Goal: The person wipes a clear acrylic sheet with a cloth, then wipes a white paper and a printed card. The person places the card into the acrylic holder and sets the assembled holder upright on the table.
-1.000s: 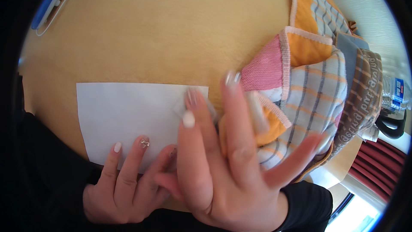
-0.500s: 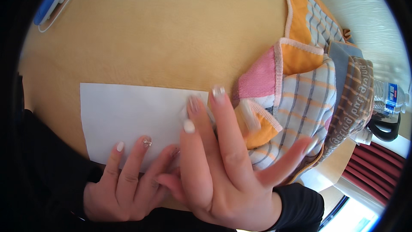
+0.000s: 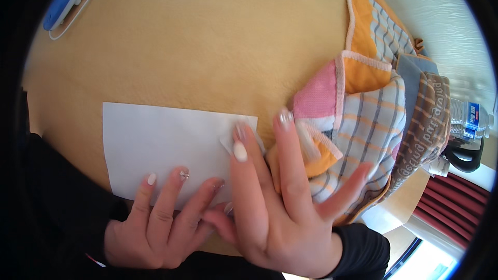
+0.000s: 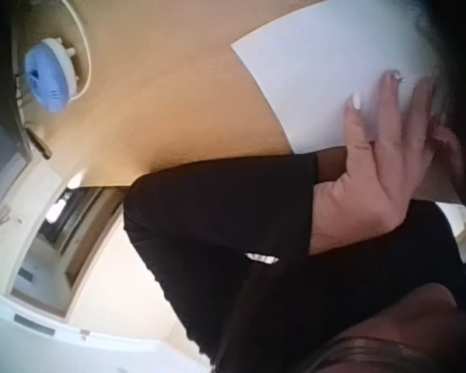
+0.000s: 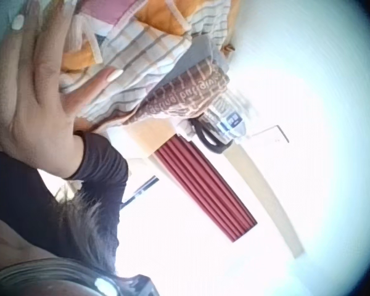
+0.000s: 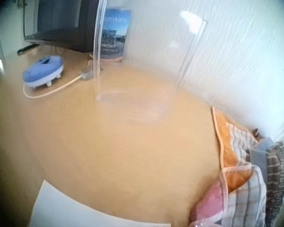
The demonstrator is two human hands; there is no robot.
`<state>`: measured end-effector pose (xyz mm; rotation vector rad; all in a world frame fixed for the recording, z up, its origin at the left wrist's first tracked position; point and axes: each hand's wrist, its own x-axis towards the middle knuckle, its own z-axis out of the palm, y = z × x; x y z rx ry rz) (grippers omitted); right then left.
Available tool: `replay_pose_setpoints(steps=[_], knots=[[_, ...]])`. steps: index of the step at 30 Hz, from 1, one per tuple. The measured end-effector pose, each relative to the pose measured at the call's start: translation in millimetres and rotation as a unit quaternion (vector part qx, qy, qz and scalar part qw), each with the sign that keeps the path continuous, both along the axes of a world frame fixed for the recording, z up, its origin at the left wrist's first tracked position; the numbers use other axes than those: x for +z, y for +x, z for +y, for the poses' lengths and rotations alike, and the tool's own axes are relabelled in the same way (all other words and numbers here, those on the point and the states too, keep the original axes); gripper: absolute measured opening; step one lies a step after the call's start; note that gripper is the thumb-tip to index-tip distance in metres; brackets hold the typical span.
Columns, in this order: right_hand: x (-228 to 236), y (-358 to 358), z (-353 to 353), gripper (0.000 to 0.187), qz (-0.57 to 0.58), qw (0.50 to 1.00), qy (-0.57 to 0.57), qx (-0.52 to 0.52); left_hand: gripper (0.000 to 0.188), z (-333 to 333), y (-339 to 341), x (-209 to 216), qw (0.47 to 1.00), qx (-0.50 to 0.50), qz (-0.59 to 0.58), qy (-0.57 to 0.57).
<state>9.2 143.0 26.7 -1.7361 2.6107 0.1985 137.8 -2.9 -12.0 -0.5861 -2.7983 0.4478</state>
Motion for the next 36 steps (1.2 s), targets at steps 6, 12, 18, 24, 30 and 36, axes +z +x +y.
replay_pose_setpoints(steps=[6, 12, 18, 24, 30, 36], knots=[[-22, -45, 16, 0.071, 0.186, 0.952, -0.025, 0.24, 0.032, -3, 1, 8, 0.999, -0.022, -0.026, -0.031], [0, -17, 4, 0.073, 0.054, 0.997, 0.009, 0.049, 0.032, -4, 1, 6, 1.0, -0.016, -0.008, 0.001], [0, -16, -6, 0.074, -0.003, 1.0, -0.026, 0.003, 0.033, -4, 0, 8, 0.999, -0.027, -0.023, -0.019], [12, -13, -10, 0.073, -0.041, 0.999, 0.015, -0.019, 0.033, -3, -2, 11, 0.999, -0.03, -0.029, -0.028], [-8, -35, 8, 0.073, 0.058, 0.993, 0.029, 0.096, 0.034, -1, 0, 5, 0.999, -0.02, -0.013, -0.022], [6, -20, -4, 0.074, -0.021, 0.999, 0.049, 0.004, 0.036, -5, -3, 7, 0.999, -0.04, -0.019, -0.014]])
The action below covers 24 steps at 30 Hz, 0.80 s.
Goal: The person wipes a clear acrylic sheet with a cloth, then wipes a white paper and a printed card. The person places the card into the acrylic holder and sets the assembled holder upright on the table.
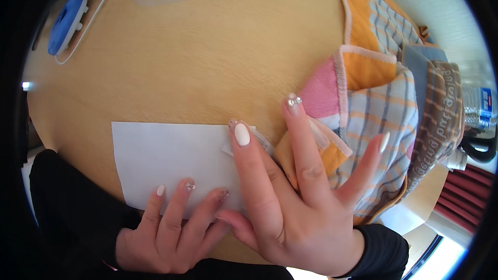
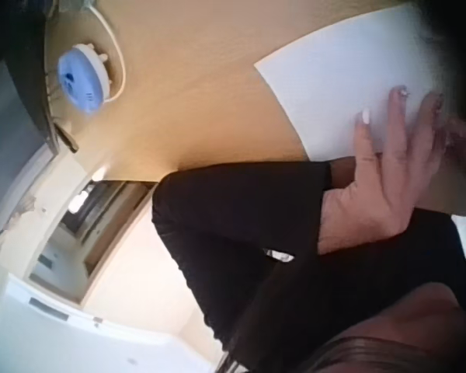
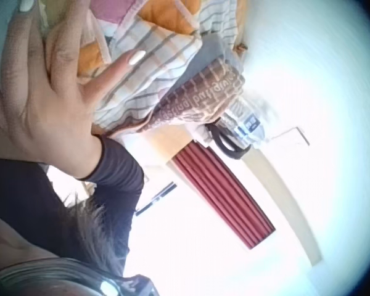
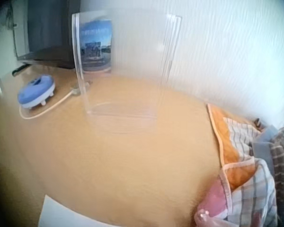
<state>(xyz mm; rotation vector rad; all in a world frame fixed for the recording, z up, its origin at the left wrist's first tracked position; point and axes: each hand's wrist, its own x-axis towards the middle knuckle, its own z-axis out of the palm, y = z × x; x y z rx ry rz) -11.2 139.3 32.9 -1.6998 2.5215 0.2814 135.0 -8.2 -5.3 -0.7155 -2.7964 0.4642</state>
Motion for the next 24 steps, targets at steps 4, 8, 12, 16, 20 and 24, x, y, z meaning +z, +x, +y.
replay_pose_setpoints(steps=[4, 8, 12, 16, 20, 24], knots=[[-31, -2, 2, 0.074, 0.022, 0.99, -0.138, 0.034, 0.036, 5, 4, -1, 1.0, 0.02, -0.006, -0.004], [-10, 2, 6, 0.075, 0.032, 0.997, -0.068, 0.02, 0.035, -2, 3, 0, 1.0, -0.015, -0.006, 0.014], [-15, 4, -5, 0.073, -0.006, 0.993, -0.118, -0.019, 0.045, -3, 3, 16, 0.996, 0.022, -0.076, -0.041], [-34, 15, -4, 0.071, -0.059, 0.965, -0.237, -0.09, 0.043, -1, 2, 21, 0.996, 0.021, -0.091, -0.016], [-8, 4, -5, 0.07, 0.022, 0.998, -0.065, 0.014, 0.036, 10, 11, -6, 0.997, 0.067, 0.017, 0.017], [-7, 9, -3, 0.068, 0.02, 0.996, -0.089, -0.011, 0.039, 7, 14, -4, 0.999, 0.046, 0.01, -0.004]])
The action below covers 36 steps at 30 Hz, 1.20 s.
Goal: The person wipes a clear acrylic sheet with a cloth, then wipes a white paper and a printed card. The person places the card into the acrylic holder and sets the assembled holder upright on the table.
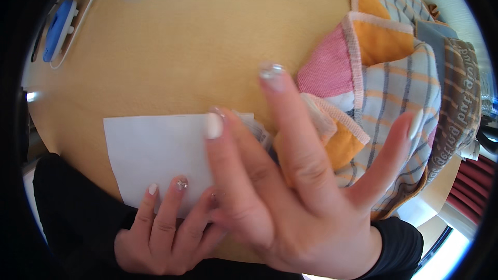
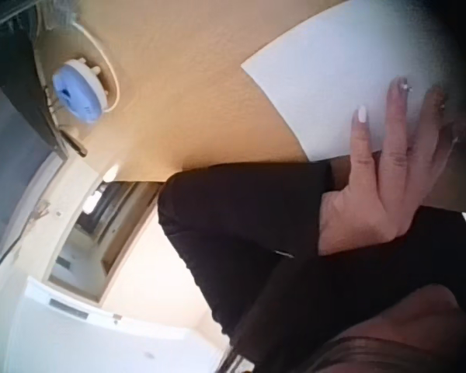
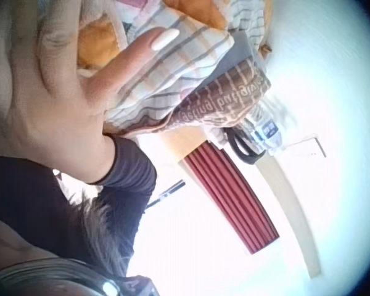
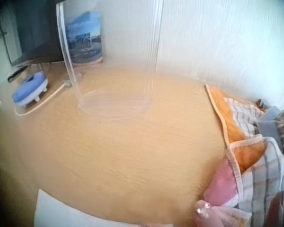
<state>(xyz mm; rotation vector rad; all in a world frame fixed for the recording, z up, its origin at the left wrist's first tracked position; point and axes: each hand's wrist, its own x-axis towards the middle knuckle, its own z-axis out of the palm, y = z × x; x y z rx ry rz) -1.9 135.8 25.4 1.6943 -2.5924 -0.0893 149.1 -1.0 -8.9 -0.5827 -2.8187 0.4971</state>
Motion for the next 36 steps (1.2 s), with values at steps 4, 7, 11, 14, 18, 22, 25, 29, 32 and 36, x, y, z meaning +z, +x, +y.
replay_pose_setpoints(steps=[4, 7, 11, 14, 18, 22, 25, 29, 32, 36], knots=[[-5, -7, 3, 0.068, -0.026, 0.999, 0.03, 0.02, 0.041, -3, -2, -3, 0.999, -0.016, -0.017, -0.025], [2, -16, 2, 0.06, -0.075, 0.996, -0.044, 0.018, 0.042, 0, 6, 16, 0.998, 0.011, -0.038, -0.04], [5, -17, 14, 0.047, -0.003, 0.999, -0.034, -0.008, 0.044, -3, 1, 3, 0.999, 0.001, -0.034, 0.005], [0, -9, 11, 0.05, 0.04, 0.999, 0.009, 0.005, 0.044, -1, 1, 2, 1.0, 0.003, -0.024, 0.008], [0, 3, 5, 0.061, 0.022, 0.999, 0.026, 0.023, 0.043, -5, 0, 5, 0.999, -0.013, -0.029, -0.009], [15, 21, 22, 0.07, -0.061, 0.995, 0.077, 0.015, 0.041, -5, 1, 0, 0.999, -0.021, -0.016, -0.027], [0, 16, 22, 0.073, -0.049, 0.999, -0.008, 0.018, 0.04, -1, 3, 3, 1.0, -0.005, -0.01, -0.029], [3, 12, 16, 0.079, -0.037, 0.998, 0.036, 0.019, 0.041, -5, 5, 0, 1.0, -0.008, -0.011, -0.023], [13, 22, 22, 0.081, -0.037, 0.995, 0.089, 0.012, 0.042, -9, 3, 2, 0.999, -0.031, -0.028, -0.001], [12, 29, 25, 0.077, 0.03, 0.991, 0.131, -0.001, 0.043, -7, 5, -3, 1.0, -0.01, -0.024, -0.002]])
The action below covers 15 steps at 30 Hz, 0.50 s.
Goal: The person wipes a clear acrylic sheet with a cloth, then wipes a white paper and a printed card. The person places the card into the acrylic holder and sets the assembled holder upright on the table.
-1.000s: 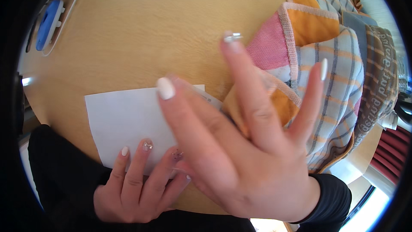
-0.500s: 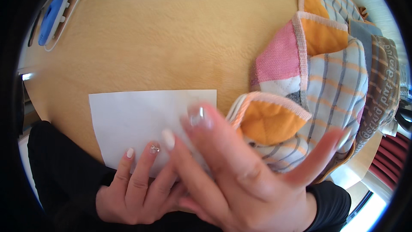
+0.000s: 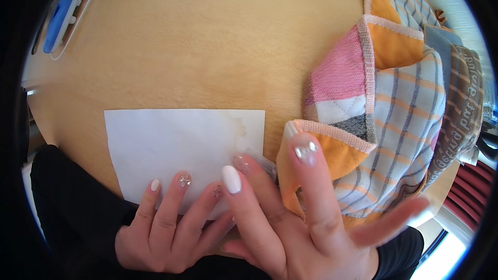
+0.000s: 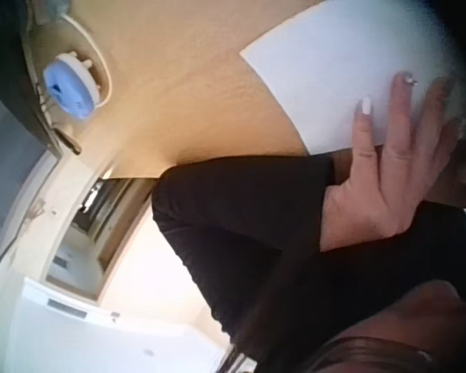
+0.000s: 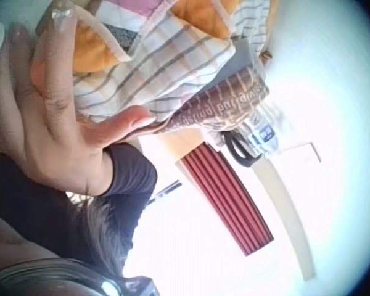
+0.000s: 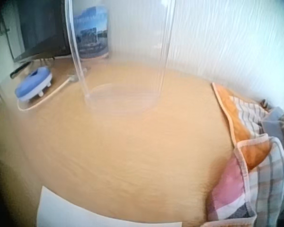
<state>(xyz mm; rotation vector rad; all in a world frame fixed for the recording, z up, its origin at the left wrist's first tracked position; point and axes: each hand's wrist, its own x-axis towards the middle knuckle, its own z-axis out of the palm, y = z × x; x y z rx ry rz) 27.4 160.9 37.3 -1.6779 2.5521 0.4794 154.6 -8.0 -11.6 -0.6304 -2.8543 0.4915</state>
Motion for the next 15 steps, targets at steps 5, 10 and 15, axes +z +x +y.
replay_pose_setpoints(steps=[5, 10, 15], knots=[[-2, 11, 4, 0.071, 0.043, 0.999, 0.013, -0.01, 0.049, 17, 16, 7, 0.99, 0.109, -0.074, 0.051], [2, 10, 7, 0.056, 0.028, 0.999, -0.005, -0.033, 0.049, 11, 8, -1, 0.995, 0.084, -0.019, 0.047], [-8, -36, 3, 0.045, -0.138, 0.986, -0.091, -0.001, 0.042, 6, 10, -1, 0.997, 0.066, -0.025, 0.034]])
